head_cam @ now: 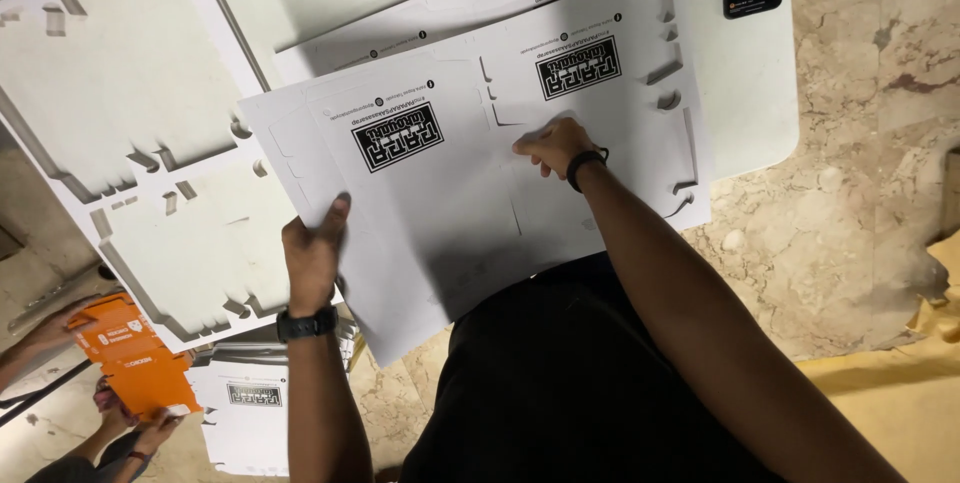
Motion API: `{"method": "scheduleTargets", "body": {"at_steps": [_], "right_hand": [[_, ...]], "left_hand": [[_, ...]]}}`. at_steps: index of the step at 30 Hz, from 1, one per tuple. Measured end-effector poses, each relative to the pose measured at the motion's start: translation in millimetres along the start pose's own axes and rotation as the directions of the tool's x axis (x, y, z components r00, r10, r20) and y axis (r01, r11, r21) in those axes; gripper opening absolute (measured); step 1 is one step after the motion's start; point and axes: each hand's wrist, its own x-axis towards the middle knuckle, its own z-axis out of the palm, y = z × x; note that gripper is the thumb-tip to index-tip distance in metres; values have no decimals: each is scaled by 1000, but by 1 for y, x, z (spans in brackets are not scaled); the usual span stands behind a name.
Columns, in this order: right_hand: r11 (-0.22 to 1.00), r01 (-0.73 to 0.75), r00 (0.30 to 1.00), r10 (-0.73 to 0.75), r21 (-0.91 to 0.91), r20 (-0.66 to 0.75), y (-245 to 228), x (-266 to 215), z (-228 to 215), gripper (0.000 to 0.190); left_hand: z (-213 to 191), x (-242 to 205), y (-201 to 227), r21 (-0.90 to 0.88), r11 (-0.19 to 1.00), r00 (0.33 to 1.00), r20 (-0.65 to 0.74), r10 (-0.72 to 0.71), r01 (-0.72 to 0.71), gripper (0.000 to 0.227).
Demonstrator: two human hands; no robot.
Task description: The person folds flat white cardboard sheets into box shapes on a table. They crease the panels, tuck flaps into slots, and stack the finished boxes. Scissors and a phone are visible on the table but not used.
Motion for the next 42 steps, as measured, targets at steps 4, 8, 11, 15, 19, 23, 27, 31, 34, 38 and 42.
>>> {"method": "scheduleTargets", "body": {"at_steps": [4, 8, 11, 15, 19, 23, 27, 31, 34, 38, 42], "right_hand": [[999, -23, 1000, 24, 48, -16, 1, 1, 1, 31], [995, -6, 1000, 7, 101, -6, 12, 10, 5, 32], [988, -5, 1000, 2, 152, 20, 20, 17, 2, 35], [996, 20, 996, -27, 86, 87, 9, -2, -5, 34], [988, 101, 983, -81, -116, 167, 2, -22, -12, 40], [992, 48, 984, -26, -119, 175, -6, -34, -13, 27], [993, 32, 986, -13, -112, 166, -7, -33, -16, 28], [989, 20, 988, 3, -146, 155, -6, -30, -15, 27], [988, 39, 986, -13, -150, 169, -1, -24, -11, 31], [987, 23, 987, 2, -158, 158, -12, -31, -21, 28], [988, 148, 968, -134, -50, 212, 25, -7, -9, 24]], "left_hand": [[13, -18, -57, 47, 999, 999, -38, 19, -17, 29], [40, -80, 6, 243, 960, 988, -37, 152, -138, 40], [56, -97, 4, 352, 900, 960, -9, 279, -258, 41], [39, -76, 9, 297, 937, 960, -150, 238, -186, 27], [23, -49, -19, 241, 963, 970, -175, 167, -122, 30], [18, -29, -53, 126, 992, 985, -171, 2, 20, 37], [38, -78, 10, 260, 957, 971, -164, 173, -127, 54], [70, -124, -9, 234, 922, 928, -141, 345, -308, 67], [87, -165, 3, 226, 916, 926, -110, 361, -330, 61], [87, -164, 1, 326, 882, 927, -42, 373, -340, 54], [58, -128, -12, 354, 914, 937, -204, 284, -201, 46]]}}
